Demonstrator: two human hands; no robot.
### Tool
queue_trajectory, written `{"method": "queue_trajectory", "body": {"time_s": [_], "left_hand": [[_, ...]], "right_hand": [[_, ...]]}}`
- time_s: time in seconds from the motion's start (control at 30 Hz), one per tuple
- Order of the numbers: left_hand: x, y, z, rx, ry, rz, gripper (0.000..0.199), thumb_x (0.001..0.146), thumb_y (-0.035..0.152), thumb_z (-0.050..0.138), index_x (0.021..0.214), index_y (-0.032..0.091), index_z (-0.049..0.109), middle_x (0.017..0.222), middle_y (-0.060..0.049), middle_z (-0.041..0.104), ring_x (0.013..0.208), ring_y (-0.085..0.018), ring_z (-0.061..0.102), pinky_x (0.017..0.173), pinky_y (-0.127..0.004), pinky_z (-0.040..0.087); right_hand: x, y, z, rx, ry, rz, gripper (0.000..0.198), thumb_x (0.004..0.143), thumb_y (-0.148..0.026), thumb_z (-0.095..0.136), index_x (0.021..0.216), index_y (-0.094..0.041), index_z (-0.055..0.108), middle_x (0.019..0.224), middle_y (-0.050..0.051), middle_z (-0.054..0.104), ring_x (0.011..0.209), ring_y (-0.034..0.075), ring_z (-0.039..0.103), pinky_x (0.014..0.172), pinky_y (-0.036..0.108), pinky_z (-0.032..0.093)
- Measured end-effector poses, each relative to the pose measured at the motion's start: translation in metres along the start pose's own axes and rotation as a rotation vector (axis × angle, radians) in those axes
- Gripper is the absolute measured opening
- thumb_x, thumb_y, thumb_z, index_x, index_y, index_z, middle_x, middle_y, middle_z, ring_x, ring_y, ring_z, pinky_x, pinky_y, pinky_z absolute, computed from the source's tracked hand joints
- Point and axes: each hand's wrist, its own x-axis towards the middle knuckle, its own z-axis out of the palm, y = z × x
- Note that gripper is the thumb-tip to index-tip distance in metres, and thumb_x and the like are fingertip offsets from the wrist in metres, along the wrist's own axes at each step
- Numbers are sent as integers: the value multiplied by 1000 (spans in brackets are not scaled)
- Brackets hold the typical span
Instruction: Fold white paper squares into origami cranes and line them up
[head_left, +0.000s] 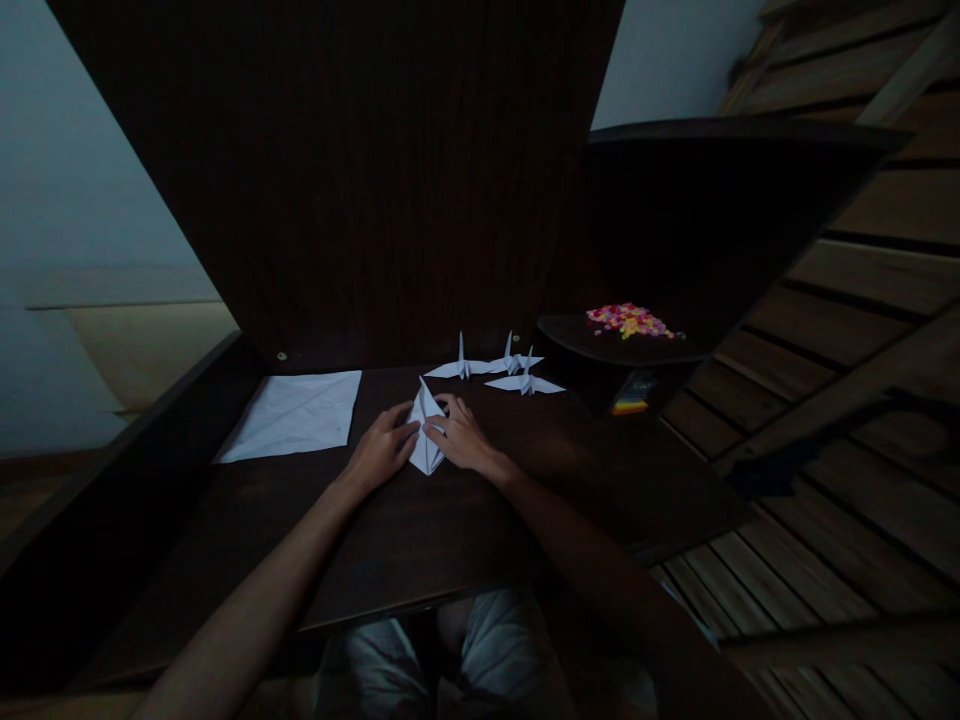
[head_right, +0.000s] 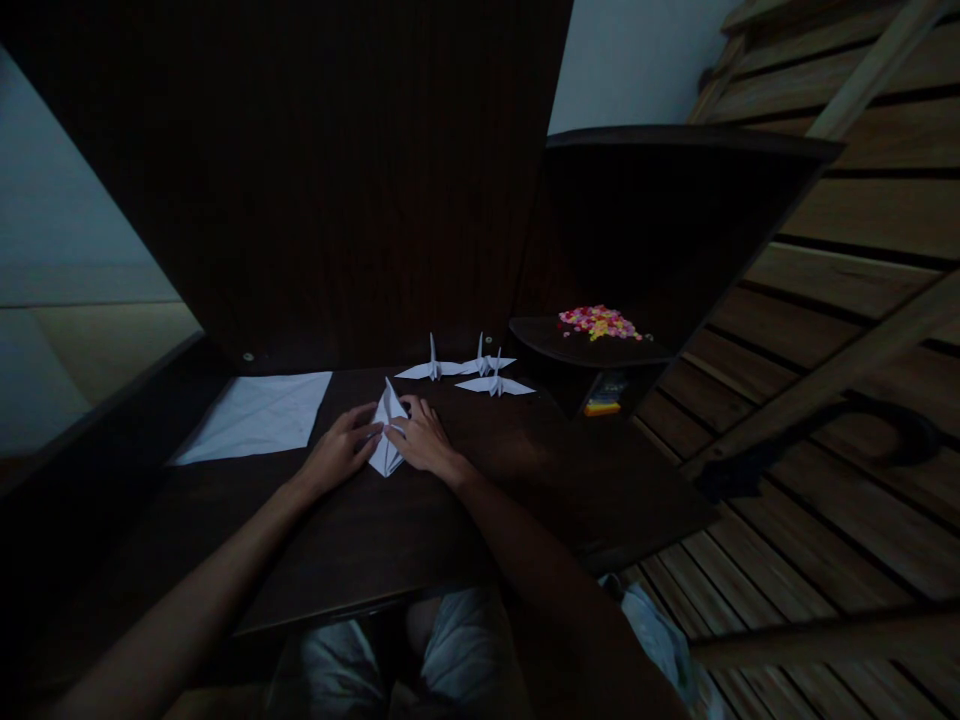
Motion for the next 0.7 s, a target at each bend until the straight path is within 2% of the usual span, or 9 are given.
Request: {"method": "queue_trajectory", "body": {"time_s": [0.2, 0.33, 0.5, 0.57, 0.7], "left_hand": [[2, 2, -2, -4, -72, 12, 29, 89, 29, 46, 108, 18, 66, 126, -14, 59, 110, -27, 54, 94, -49, 44], [2, 3, -3, 12, -100, -4, 31, 90, 29, 44, 111, 20, 64, 123, -12, 62, 114, -28, 52, 93, -50, 44], [1, 0, -2, 17, -140, -5, 34, 90, 31, 43, 116, 20, 61, 129, -11, 58, 123, -28, 46, 98, -51, 39], [2, -1, -2, 13, -157, 2, 35, 91, 32, 42, 118, 18, 60, 134, -11, 54, 127, -27, 43, 100, -50, 37], [3, -1, -2, 12, -187, -7, 36, 91, 31, 40, 119, 17, 58, 137, -12, 50, 130, -28, 39, 101, -50, 36]], "right_hand": [[0, -2, -2, -22, -11, -4, 33, 94, -38, 42, 110, -19, 65, 126, 11, 45, 109, 23, 43, 95, 42, 36], [-1, -3, -4, -17, 3, 7, 37, 94, -38, 40, 122, -20, 56, 126, 10, 49, 111, 23, 44, 96, 40, 36], [-1, -2, -4, 30, 10, 6, 42, 95, -38, 38, 133, -20, 44, 127, 9, 51, 112, 21, 44, 97, 39, 35], [-1, -2, -4, 37, 21, 6, 42, 95, -37, 39, 132, -19, 44, 127, 10, 50, 112, 21, 43, 98, 38, 35], [-1, -1, -4, 40, 50, 9, 35, 94, -37, 41, 119, -19, 58, 130, 10, 45, 113, 22, 42, 99, 38, 36]]}}
